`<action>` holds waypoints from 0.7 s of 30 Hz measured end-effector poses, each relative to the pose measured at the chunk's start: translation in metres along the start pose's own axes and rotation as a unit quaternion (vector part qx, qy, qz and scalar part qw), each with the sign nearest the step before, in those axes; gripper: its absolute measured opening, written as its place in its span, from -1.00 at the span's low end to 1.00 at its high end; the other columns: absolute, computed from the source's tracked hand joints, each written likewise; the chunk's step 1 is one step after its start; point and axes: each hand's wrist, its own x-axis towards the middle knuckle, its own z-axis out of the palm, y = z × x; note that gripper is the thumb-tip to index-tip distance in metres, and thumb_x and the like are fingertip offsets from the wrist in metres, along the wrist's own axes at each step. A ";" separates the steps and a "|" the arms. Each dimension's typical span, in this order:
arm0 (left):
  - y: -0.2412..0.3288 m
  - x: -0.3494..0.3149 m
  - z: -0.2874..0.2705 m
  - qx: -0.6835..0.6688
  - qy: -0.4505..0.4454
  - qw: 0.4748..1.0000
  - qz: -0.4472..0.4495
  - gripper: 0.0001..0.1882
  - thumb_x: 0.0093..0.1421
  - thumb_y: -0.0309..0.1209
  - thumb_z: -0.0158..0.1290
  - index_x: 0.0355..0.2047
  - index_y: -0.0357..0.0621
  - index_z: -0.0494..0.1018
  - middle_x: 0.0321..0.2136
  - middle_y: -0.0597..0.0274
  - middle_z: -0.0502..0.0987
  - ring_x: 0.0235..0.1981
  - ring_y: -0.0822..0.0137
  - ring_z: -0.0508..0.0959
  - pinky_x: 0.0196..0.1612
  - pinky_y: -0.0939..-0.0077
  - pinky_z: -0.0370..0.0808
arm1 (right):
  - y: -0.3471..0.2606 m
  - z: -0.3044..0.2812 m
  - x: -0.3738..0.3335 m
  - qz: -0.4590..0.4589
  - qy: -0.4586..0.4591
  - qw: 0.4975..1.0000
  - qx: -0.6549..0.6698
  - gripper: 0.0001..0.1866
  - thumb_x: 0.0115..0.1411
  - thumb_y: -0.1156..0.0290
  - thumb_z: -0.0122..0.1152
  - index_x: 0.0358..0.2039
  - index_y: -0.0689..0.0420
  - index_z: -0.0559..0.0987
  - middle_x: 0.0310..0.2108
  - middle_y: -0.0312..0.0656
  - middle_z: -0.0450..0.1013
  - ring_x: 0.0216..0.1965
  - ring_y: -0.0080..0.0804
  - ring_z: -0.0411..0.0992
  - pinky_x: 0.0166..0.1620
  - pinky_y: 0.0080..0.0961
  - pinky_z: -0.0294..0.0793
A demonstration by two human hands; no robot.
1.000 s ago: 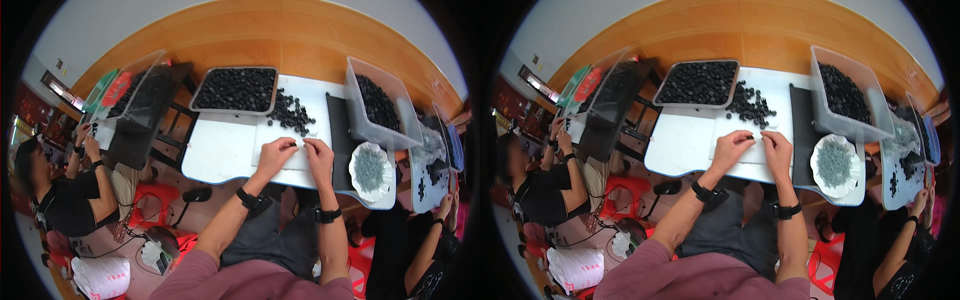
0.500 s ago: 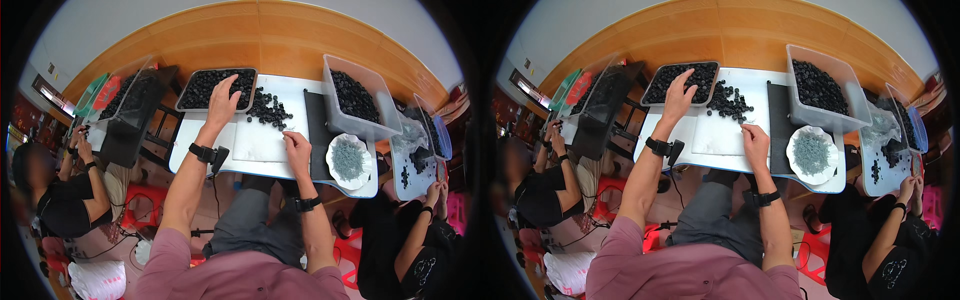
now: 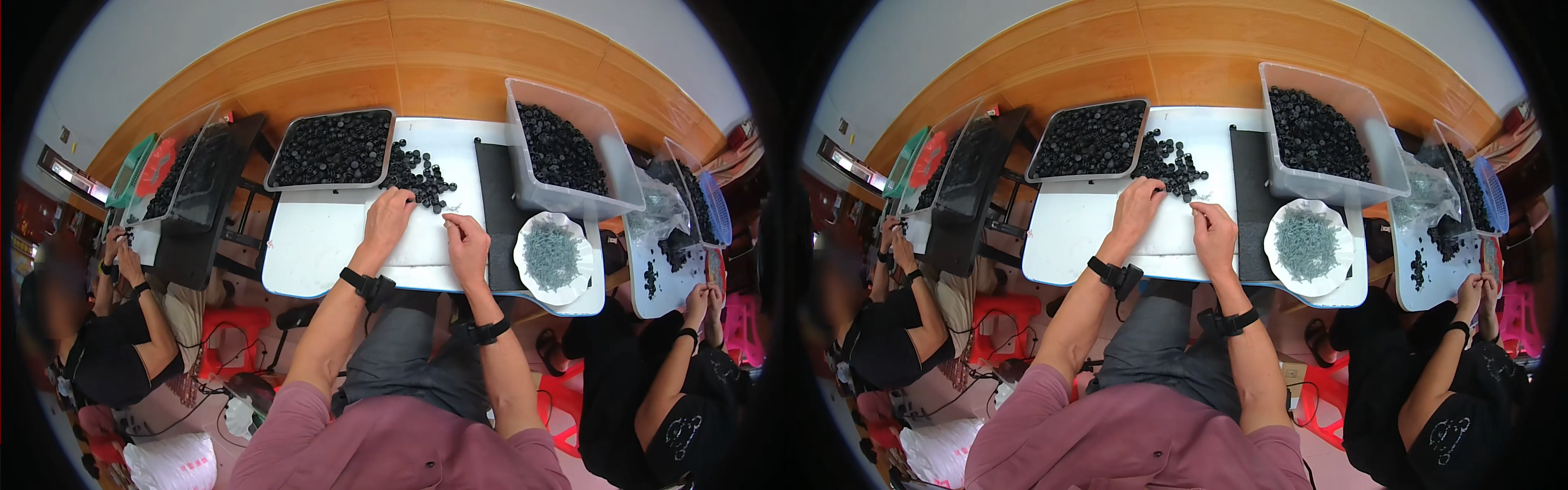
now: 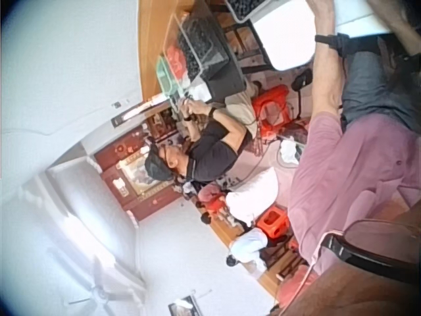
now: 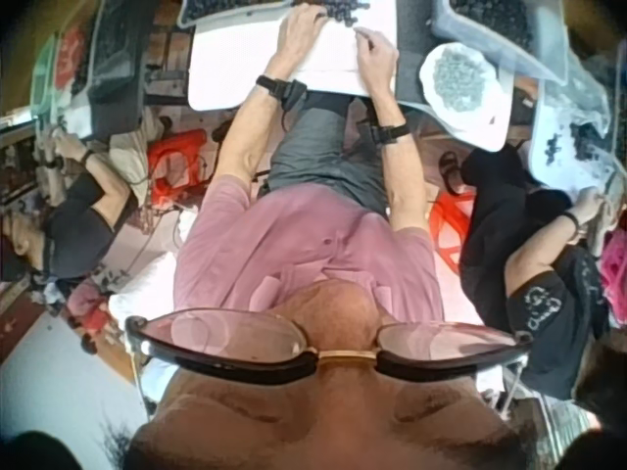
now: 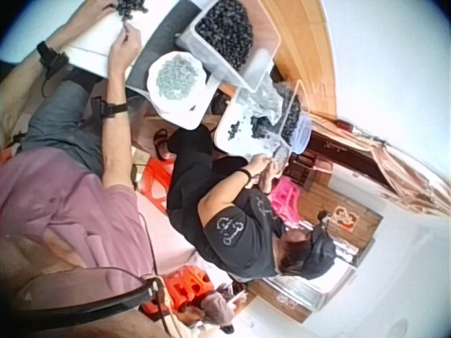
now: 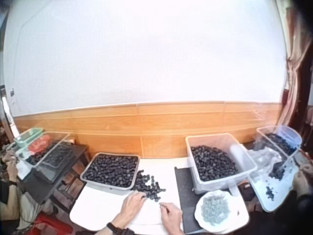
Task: Sorting small black plastic components and inserting small white pins or connectors into them at a manufacturing workbench.
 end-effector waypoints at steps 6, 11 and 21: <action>0.018 -0.026 -0.008 -0.145 -0.041 0.986 -0.078 -0.85 0.17 -0.44 0.30 -0.26 -0.19 0.64 -0.34 0.13 0.59 -0.26 0.08 0.58 -0.19 0.22 0.53 | 0.001 -0.002 0.001 0.008 0.005 1.000 0.000 -0.86 0.27 0.59 0.25 -0.20 0.25 0.72 -0.40 -0.11 0.59 -0.47 -0.41 0.52 -0.36 -0.49 0.47; 0.009 -0.038 -0.002 -0.145 0.021 0.989 -0.004 -0.88 0.20 -0.49 0.26 -0.25 -0.22 0.65 -0.35 0.10 0.58 -0.26 0.07 0.55 -0.15 0.22 0.51 | 0.007 -0.006 0.013 0.179 -0.025 0.980 0.084 -0.85 0.29 0.54 0.25 -0.18 0.22 0.73 -0.40 -0.13 0.60 -0.46 -0.51 0.53 -0.35 -0.56 0.47; 0.007 -0.039 0.003 -0.127 0.065 0.990 0.016 -0.83 0.19 -0.54 0.23 -0.19 -0.27 0.63 -0.33 0.09 0.54 -0.25 0.09 0.55 -0.13 0.23 0.49 | 0.004 -0.032 0.090 -0.117 -0.244 0.906 -0.324 -0.86 0.19 0.57 0.26 -0.25 0.17 0.70 -0.21 -0.10 0.59 -0.22 -0.01 0.59 -0.12 -0.19 0.59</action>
